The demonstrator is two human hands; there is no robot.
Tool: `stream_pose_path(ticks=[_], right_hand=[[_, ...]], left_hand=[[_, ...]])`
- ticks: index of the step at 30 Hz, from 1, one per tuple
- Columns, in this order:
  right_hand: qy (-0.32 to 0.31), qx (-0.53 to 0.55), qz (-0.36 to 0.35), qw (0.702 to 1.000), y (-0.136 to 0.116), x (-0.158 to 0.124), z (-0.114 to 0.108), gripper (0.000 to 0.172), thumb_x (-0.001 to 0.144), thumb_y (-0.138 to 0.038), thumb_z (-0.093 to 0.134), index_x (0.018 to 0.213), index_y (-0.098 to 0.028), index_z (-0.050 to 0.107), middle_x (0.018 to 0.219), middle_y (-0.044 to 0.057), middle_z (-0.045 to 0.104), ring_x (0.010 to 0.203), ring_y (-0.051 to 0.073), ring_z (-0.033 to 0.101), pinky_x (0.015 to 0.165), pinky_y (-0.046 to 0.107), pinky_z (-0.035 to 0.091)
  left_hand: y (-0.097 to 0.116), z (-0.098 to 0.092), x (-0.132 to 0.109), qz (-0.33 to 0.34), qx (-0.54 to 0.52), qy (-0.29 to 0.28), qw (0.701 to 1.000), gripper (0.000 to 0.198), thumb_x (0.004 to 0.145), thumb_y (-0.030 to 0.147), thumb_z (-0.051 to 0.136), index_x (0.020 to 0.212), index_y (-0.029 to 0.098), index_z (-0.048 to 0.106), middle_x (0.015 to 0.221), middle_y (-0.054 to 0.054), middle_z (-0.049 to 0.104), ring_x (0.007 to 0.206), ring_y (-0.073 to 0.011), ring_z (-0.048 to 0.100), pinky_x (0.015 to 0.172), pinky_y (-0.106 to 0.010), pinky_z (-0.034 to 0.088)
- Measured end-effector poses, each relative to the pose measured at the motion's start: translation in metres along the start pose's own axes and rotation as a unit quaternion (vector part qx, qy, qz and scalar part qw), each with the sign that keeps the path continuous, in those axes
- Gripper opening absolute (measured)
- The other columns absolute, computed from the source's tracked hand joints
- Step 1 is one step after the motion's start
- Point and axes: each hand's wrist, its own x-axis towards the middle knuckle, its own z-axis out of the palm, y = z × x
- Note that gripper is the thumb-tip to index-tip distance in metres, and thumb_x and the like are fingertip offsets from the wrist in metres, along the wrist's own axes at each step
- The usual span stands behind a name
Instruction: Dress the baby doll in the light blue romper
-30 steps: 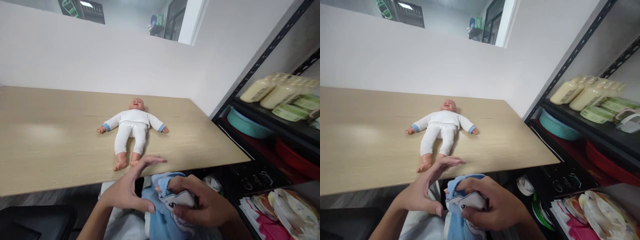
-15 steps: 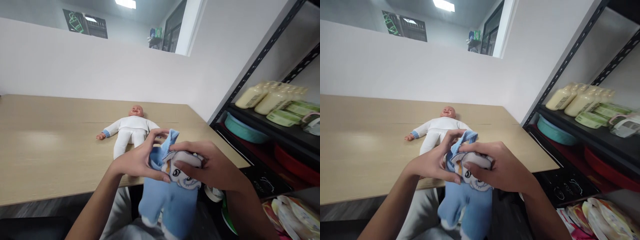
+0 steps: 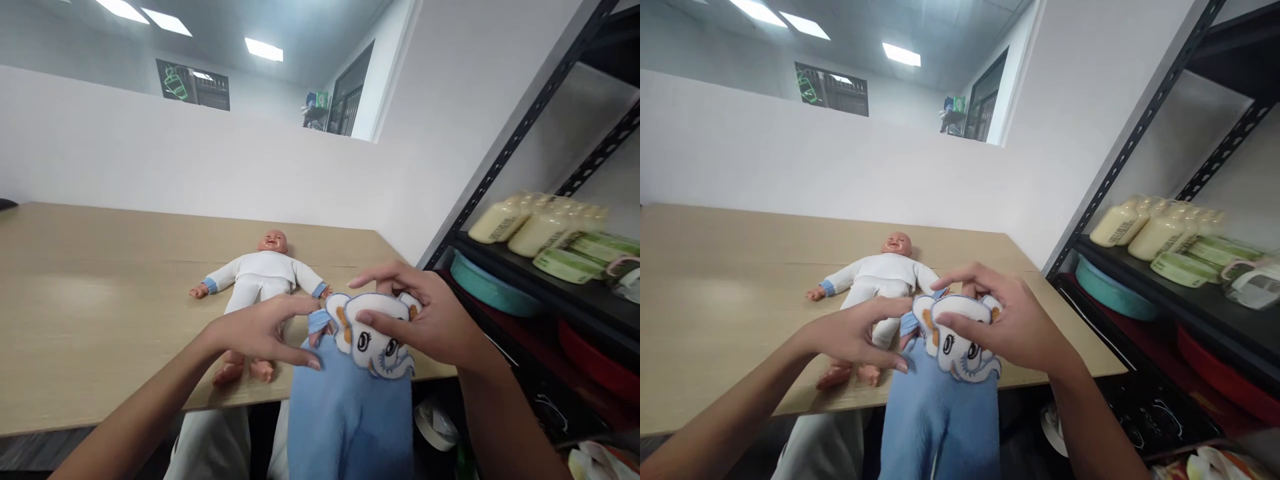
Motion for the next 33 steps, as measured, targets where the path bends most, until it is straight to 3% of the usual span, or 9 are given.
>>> stream_pose_path(ticks=[4, 7, 13, 15, 18, 21, 26, 30, 33], right_hand=[[0.010, 0.025, 0.042, 0.999, 0.011, 0.007, -0.003, 0.038, 0.092, -0.045, 0.078, 0.126, -0.028, 0.072, 0.078, -0.004, 0.050, 0.062, 0.010, 0.048, 0.055, 0.020, 0.041], [0.003, 0.093, 0.056, 0.994, 0.026, 0.011, 0.002, 0.044, 0.093, -0.045, 0.077, 0.133, -0.029, 0.067, 0.087, -0.003, 0.052, 0.067, 0.010, 0.052, 0.061, 0.021, 0.044], [-0.308, 0.306, 0.081, 0.897, 0.055, -0.001, 0.053, 0.083, 0.068, -0.043, 0.097, 0.139, -0.024, 0.058, 0.121, 0.006, 0.068, 0.111, 0.024, 0.066, 0.095, 0.033, 0.053], [-0.350, 0.302, 0.092, 0.882, 0.052, -0.007, 0.072, 0.070, 0.062, -0.042, 0.100, 0.120, -0.020, 0.067, 0.105, 0.002, 0.071, 0.097, 0.021, 0.066, 0.087, 0.030, 0.053], [-0.390, 0.271, 0.097, 0.875, 0.042, -0.013, 0.087, 0.038, 0.075, -0.045, 0.091, 0.093, -0.017, 0.071, 0.080, -0.003, 0.063, 0.073, 0.015, 0.054, 0.070, 0.026, 0.047], [-0.370, 0.346, 0.120, 0.854, 0.042, -0.016, 0.096, 0.039, 0.083, -0.051, 0.080, 0.101, -0.017, 0.071, 0.085, 0.000, 0.062, 0.076, 0.016, 0.052, 0.070, 0.027, 0.046], [-0.276, 0.356, 0.316, 0.835, 0.057, -0.016, 0.117, 0.061, 0.083, -0.061, 0.076, 0.126, -0.020, 0.068, 0.090, 0.002, 0.067, 0.076, 0.018, 0.060, 0.070, 0.029, 0.051], [-0.343, 0.340, 0.200, 0.852, 0.045, -0.005, 0.123, 0.069, 0.086, -0.059, 0.078, 0.142, -0.023, 0.061, 0.123, 0.008, 0.071, 0.113, 0.026, 0.066, 0.102, 0.038, 0.053], [-0.416, 0.302, 0.125, 0.848, 0.031, 0.004, 0.119, 0.074, 0.074, -0.054, 0.090, 0.136, -0.022, 0.066, 0.120, 0.007, 0.074, 0.119, 0.030, 0.066, 0.111, 0.044, 0.050]], left_hand=[[0.001, 0.009, -0.009, -0.038, -0.032, -0.045, 0.998, 0.072, 0.076, 0.054, 0.089, 0.134, 0.023, 0.060, 0.107, -0.004, 0.071, 0.102, -0.0276, 0.068, 0.091, -0.035, 0.055], [0.001, 0.012, -0.010, -0.022, -0.024, -0.079, 0.996, 0.044, 0.085, 0.054, 0.081, 0.111, 0.021, 0.069, 0.095, -0.003, 0.071, 0.092, -0.0253, 0.066, 0.086, -0.033, 0.053], [0.003, 0.003, -0.025, 0.001, -0.050, -0.068, 0.996, 0.021, 0.097, 0.039, 0.069, 0.090, 0.020, 0.063, 0.092, -0.003, 0.063, 0.088, -0.0200, 0.058, 0.081, -0.029, 0.047], [0.001, 0.003, -0.035, -0.032, -0.085, -0.085, 0.992, 0.026, 0.095, 0.043, 0.072, 0.090, 0.020, 0.061, 0.089, -0.001, 0.061, 0.085, -0.0189, 0.058, 0.078, -0.028, 0.047], [-0.005, 0.003, -0.049, -0.118, -0.099, -0.070, 0.986, 0.030, 0.095, 0.049, 0.071, 0.095, 0.020, 0.063, 0.083, 0.001, 0.057, 0.080, -0.0175, 0.055, 0.070, -0.026, 0.043], [-0.011, 0.001, -0.060, -0.150, -0.099, -0.035, 0.983, 0.030, 0.097, 0.049, 0.066, 0.096, 0.019, 0.065, 0.084, 0.001, 0.055, 0.080, -0.0167, 0.053, 0.068, -0.025, 0.041], [-0.024, -0.005, -0.077, -0.173, -0.154, -0.059, 0.971, 0.044, 0.076, 0.054, 0.086, 0.077, 0.018, 0.061, 0.070, 0.005, 0.046, 0.063, -0.0124, 0.042, 0.054, -0.023, 0.033], [-0.033, -0.003, -0.090, -0.154, -0.196, -0.030, 0.968, 0.037, 0.081, 0.052, 0.083, 0.088, 0.018, 0.070, 0.080, 0.000, 0.062, 0.073, -0.0169, 0.056, 0.063, -0.024, 0.047], [-0.039, 0.002, -0.095, -0.151, -0.213, 0.014, 0.965, 0.040, 0.090, 0.054, 0.076, 0.113, 0.021, 0.074, 0.103, -0.004, 0.072, 0.094, -0.0236, 0.066, 0.081, -0.029, 0.056]])
